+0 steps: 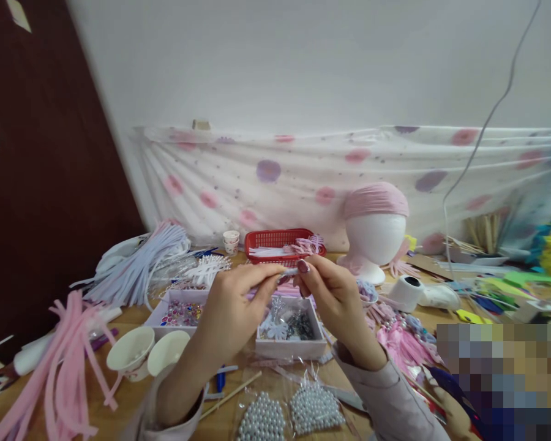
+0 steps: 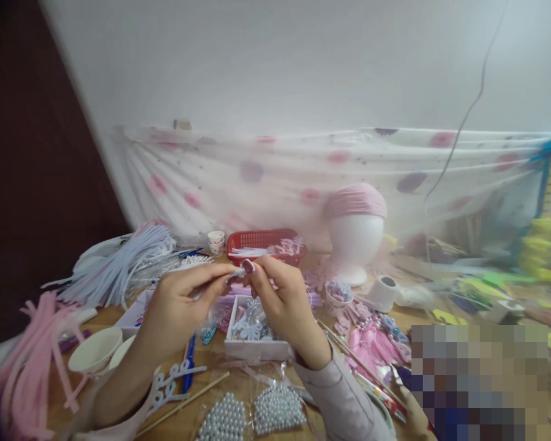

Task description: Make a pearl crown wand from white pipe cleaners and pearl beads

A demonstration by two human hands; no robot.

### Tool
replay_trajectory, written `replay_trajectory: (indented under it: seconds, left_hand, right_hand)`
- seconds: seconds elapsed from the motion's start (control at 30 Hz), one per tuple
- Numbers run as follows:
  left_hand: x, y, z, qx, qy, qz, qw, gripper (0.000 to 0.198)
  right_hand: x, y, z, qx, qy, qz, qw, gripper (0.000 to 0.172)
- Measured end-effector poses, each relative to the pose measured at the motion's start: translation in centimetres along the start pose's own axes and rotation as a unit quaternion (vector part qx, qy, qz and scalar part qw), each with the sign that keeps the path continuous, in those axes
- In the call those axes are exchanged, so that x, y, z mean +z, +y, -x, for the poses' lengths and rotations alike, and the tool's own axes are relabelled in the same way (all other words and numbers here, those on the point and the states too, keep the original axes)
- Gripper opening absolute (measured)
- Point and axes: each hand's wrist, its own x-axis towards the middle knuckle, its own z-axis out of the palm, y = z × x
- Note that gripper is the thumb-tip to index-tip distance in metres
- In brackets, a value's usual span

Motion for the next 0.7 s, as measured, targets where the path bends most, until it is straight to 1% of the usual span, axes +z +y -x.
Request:
replay_trajectory:
  seconds: [0.03,0.07,0.1,0.17,0.2,0.23,0.27,0.33,0.4,0.47,0.6,0.7]
  left_hand:
    - [-0.4,-0.1,-0.2,-0.080,-0.060,0.084,0.991,0.021]
    - [-0.9,-0.3,-0.4,-0.150,-0.126,0.173,0.965,0.025]
    - [-1.3,-0.6,-0.6,-0.206,-0.181,0.259,0.926,0.030]
    - [-1.9,-1.4,-0.7,-0.282,-0.258,0.391,0.837,0.034]
    - [-2.0,-1.8,-0.7,-0.306,-0.283,0.434,0.799,0.033]
    - [-1.9,-2.2,-0.7,-0.323,-0.304,0.463,0.768,0.032]
    - [-1.6,-2.5,-0.7,-0.332,-0.322,0.483,0.743,0.031]
    - [-0.7,-2.8,-0.6,-0.332,-0.354,0.514,0.708,0.033]
    - [0.3,-2.6,-0.6,-0.324,-0.370,0.535,0.687,0.034]
    - [1.0,-2.3,-0.5,-0.320,-0.371,0.544,0.681,0.032]
    - [1.3,-1.6,-0.4,-0.315,-0.364,0.523,0.704,0.030]
    - [1.3,-1.4,-0.4,-0.313,-0.354,0.507,0.721,0.030]
  right_hand:
    - [-0.5,0.0,-0.1,-0.012,-0.022,0.011,1.000,0.035]
    - [-1.0,0.1,-0.1,-0.020,-0.045,0.018,0.999,0.034]
    - [-1.5,0.2,-0.2,-0.024,-0.065,0.023,0.997,0.034]
    - [-2.4,0.5,-0.3,-0.021,-0.087,0.021,0.996,0.036]
    - [-2.8,0.7,-0.3,-0.015,-0.094,0.017,0.995,0.037]
    - [-3.1,0.9,-0.4,-0.009,-0.102,0.009,0.995,0.037]
    - [-3.3,1.1,-0.4,-0.004,-0.111,0.000,0.994,0.037]
    - [-3.6,1.5,-0.5,0.004,-0.124,-0.016,0.992,0.038]
    - [-3.7,1.7,-0.6,0.009,-0.127,-0.030,0.991,0.039]
    - [-3.8,1.6,-0.7,0.015,-0.124,-0.048,0.991,0.041]
    - [-3.8,1.1,-0.6,0.039,-0.107,-0.075,0.991,0.045]
    - [-3.6,1.1,-0.5,0.086,-0.087,-0.084,0.989,0.047]
